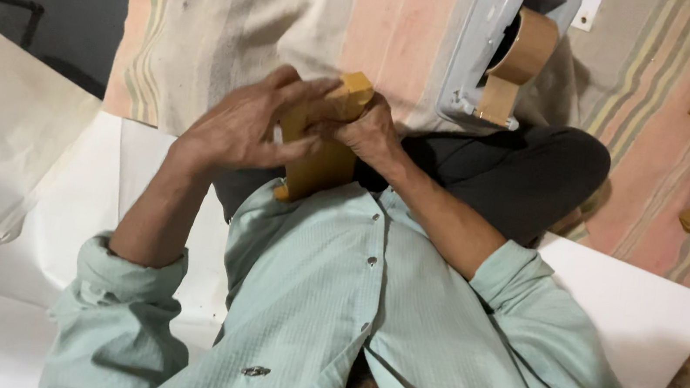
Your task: The person sits on the floor and repeatedly folds the flaps of small cardboard boxes, then uses a tape dispenser to apply packing tape to seal them. Finished boxes are placed aside.
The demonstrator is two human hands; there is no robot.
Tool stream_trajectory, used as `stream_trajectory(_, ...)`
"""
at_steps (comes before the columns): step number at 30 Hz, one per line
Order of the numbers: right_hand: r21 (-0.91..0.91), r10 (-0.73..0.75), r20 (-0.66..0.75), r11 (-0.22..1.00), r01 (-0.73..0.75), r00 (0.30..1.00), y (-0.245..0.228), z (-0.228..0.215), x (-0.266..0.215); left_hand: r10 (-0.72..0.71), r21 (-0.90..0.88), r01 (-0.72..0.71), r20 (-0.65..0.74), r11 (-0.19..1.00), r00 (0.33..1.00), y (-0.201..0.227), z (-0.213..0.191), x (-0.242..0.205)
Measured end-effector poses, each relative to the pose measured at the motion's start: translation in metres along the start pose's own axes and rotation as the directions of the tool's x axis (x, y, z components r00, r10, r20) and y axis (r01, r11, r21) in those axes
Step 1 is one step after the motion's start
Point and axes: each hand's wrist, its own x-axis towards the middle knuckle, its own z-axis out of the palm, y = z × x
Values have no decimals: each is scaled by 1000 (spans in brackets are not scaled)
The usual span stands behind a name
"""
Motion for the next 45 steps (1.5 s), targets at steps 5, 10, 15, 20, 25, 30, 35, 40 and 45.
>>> stream_trajectory(5,-126,-95,-3,988,94,995,3,1,-11,-41,455,90,-116,886,992,1,29,40)
stream_trajectory(10,-521,96,-88,844,-128,991,-16,-6,1,123,421,-10,-244,907,962,-32,33,64)
stream_trajectory(15,-68,-65,-288,997,48,955,-19,-35,-20,-207,-73,202,-573,977,793,-96,20,76)
stream_trajectory(20,-623,-330,-374,781,28,867,-1,-59,0,-551,-316,468,-635,825,541,-126,60,109)
stream_trajectory(25,-762,-325,-348,644,-64,879,17,-61,10,-364,80,625,-753,776,548,-128,97,140)
stream_trajectory(30,-785,-351,-326,618,-45,878,22,-67,7,-73,224,405,-796,887,601,-127,113,143)
stream_trajectory(35,-706,-315,-285,708,24,905,26,-67,1,-236,178,452,-657,874,715,-135,112,142)
stream_trajectory(40,-477,-266,-324,875,87,908,36,-78,4,-159,183,292,-523,939,838,-125,94,130)
stream_trajectory(45,-189,-140,-344,979,78,929,58,-88,5,-81,245,188,-388,951,918,-114,92,111)
